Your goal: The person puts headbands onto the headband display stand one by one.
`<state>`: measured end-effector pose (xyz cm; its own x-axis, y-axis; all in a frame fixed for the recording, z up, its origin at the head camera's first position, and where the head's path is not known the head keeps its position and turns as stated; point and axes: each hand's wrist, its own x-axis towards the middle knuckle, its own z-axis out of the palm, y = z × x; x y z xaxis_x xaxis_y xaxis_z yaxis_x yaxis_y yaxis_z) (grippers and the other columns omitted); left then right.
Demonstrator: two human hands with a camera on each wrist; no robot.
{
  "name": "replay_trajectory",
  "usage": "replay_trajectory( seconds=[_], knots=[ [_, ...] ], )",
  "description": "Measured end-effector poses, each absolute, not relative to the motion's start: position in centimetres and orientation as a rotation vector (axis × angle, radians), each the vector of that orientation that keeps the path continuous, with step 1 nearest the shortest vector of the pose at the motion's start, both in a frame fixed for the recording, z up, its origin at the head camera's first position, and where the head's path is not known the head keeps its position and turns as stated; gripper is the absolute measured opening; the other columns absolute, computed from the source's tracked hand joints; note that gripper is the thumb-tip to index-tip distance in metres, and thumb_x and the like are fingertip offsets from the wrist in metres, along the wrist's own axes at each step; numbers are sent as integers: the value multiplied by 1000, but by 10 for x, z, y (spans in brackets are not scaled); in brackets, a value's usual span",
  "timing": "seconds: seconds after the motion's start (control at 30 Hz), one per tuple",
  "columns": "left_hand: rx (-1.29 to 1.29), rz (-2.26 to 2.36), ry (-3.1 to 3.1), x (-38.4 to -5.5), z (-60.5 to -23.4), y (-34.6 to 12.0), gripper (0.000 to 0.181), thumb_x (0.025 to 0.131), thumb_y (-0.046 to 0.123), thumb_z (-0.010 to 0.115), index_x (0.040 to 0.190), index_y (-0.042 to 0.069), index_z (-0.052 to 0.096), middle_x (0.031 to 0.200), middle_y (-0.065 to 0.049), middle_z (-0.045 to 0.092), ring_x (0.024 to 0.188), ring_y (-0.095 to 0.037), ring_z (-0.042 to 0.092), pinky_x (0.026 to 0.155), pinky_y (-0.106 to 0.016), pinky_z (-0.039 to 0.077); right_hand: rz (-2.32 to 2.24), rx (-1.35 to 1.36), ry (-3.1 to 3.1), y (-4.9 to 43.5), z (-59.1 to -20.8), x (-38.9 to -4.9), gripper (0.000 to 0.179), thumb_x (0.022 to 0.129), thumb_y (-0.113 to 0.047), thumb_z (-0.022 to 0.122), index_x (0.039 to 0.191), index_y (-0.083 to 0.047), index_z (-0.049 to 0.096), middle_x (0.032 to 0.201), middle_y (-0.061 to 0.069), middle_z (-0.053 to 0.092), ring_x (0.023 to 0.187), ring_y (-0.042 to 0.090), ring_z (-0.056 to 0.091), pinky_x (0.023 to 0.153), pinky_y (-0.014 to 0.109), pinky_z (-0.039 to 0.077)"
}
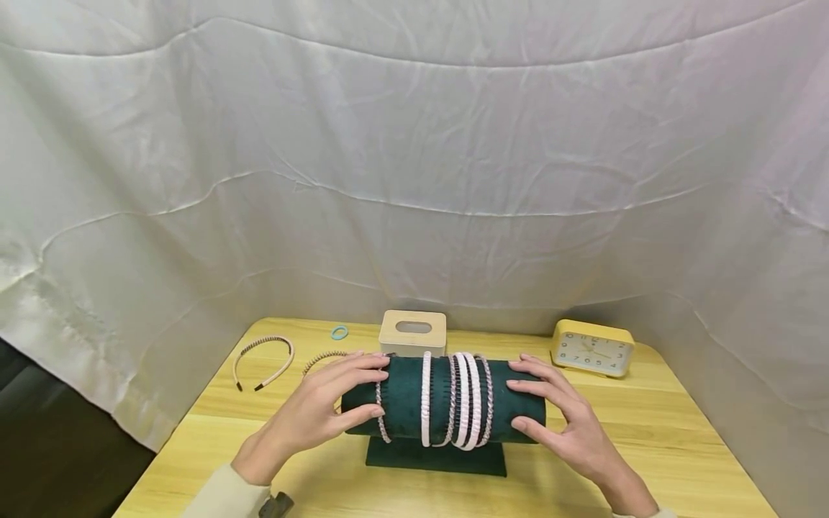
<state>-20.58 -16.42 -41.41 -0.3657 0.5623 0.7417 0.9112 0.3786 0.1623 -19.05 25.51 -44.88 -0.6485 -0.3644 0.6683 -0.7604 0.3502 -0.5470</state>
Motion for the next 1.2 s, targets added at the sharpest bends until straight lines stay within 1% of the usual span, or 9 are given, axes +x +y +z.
replay_trajectory(
  seconds=[0.1, 0.3, 0.47, 0.73, 0.9, 1.2],
  knots=[
    [-1281, -717, -2040, -205, -412, -161, 42, 101, 35, 80, 136, 11, 73, 143, -9, 72, 132, -27, 70, 124, -39, 47, 1230, 996, -2167, 255, -448, -191, 65, 79, 9, 90, 138, -13, 73, 155, 14, 60, 158, 16, 42, 126, 15, 32],
    [-1270, -628, -2087, -204, -409, -155, 43, 103, 41, 77, 136, 13, 73, 146, -6, 71, 135, -26, 69, 123, -38, 48, 1230, 990, -2176, 254, -448, -191, 65, 79, 8, 90, 138, -14, 73, 155, 13, 60, 158, 16, 42, 126, 15, 32],
    [-1255, -545, -2142, -202, -407, -148, 44, 103, 44, 76, 135, 14, 74, 148, -3, 70, 137, -25, 68, 119, -46, 53, 1229, 984, -2184, 254, -448, -191, 64, 79, 8, 91, 138, -14, 73, 155, 13, 60, 158, 16, 43, 126, 15, 32],
    [-1244, -497, -2157, -203, -405, -138, 43, 102, 46, 76, 132, 15, 74, 146, -1, 71, 136, -18, 69, 123, -49, 49, 1230, 1005, -2162, 253, -448, -192, 66, 78, 9, 91, 138, -13, 73, 155, 14, 60, 158, 17, 42, 126, 15, 32],
    [-1245, -489, -2159, -203, -404, -134, 43, 102, 45, 76, 133, 16, 74, 146, 0, 71, 136, -16, 69, 120, -54, 50, 1228, 1011, -2156, 253, -448, -192, 66, 78, 9, 91, 138, -13, 73, 155, 14, 60, 158, 18, 42, 127, 16, 32],
    [-1260, -464, -2171, -205, -402, -132, 41, 103, 44, 76, 133, 16, 73, 147, 1, 71, 137, -16, 67, 120, -53, 50, 1223, 1006, -2169, 253, -448, -191, 65, 79, 8, 91, 138, -13, 73, 155, 14, 60, 158, 17, 43, 126, 15, 32]
  ],
)
